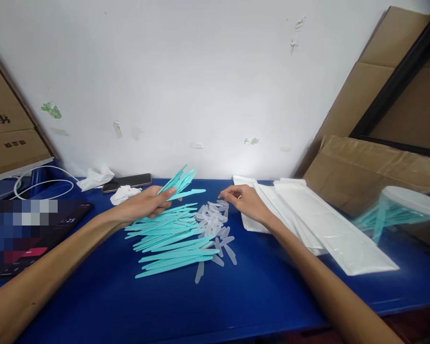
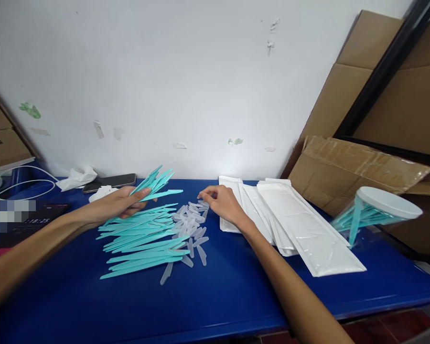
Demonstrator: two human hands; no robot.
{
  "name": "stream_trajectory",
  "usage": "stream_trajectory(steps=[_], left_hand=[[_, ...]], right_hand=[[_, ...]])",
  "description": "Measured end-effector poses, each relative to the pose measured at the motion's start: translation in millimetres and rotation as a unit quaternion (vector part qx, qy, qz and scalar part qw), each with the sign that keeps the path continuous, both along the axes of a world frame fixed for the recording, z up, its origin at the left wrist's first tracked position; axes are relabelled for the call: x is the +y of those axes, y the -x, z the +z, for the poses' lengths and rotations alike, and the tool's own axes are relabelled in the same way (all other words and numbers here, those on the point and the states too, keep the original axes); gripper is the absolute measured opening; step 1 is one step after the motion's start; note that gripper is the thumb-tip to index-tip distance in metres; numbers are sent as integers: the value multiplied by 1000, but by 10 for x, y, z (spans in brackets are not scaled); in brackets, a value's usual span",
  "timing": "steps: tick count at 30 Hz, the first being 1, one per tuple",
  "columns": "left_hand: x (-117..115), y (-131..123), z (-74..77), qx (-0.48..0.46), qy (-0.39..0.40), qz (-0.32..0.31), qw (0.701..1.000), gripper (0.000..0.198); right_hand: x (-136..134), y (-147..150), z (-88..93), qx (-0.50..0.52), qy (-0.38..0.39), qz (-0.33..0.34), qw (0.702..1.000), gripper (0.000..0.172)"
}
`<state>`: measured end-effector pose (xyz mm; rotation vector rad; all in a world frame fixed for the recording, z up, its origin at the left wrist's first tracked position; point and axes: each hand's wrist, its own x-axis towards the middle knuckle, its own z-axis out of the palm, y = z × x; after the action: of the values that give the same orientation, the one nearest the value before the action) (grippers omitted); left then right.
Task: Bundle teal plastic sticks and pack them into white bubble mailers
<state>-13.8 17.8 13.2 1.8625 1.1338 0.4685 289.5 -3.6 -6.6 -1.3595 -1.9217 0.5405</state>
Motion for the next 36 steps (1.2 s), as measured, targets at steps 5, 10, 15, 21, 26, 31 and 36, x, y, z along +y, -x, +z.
stream_trajectory(steps=[5,10,15,21,26,31,36], left_hand=[[206,154,-141,245,-281,35,927,44],[230,210,-232,299,-298,-1,906,39],[171,177,-216,314,-283,-9,906,62],[151,138,-214,349,-257,-1,901,73],[151,116,-246,366,-284,9,886,70],[116,75,-243,382,-326,4,865,60],[70,45,-233,391,-358,9,848,59]], right_hand=[[-17,39,-1,17,0,3,1000,26],[3,46,-33,1,-3,-3,1000,28],[21,51,-67,-31,-22,-11,999,28],[3,73,-72,-40,-32,-9,999,28],[12,72,-98,-53,-37,-17,998,28],[29,69,-133,-77,-55,-19,995,28],[26,67,-153,-96,-63,-23,993,29]])
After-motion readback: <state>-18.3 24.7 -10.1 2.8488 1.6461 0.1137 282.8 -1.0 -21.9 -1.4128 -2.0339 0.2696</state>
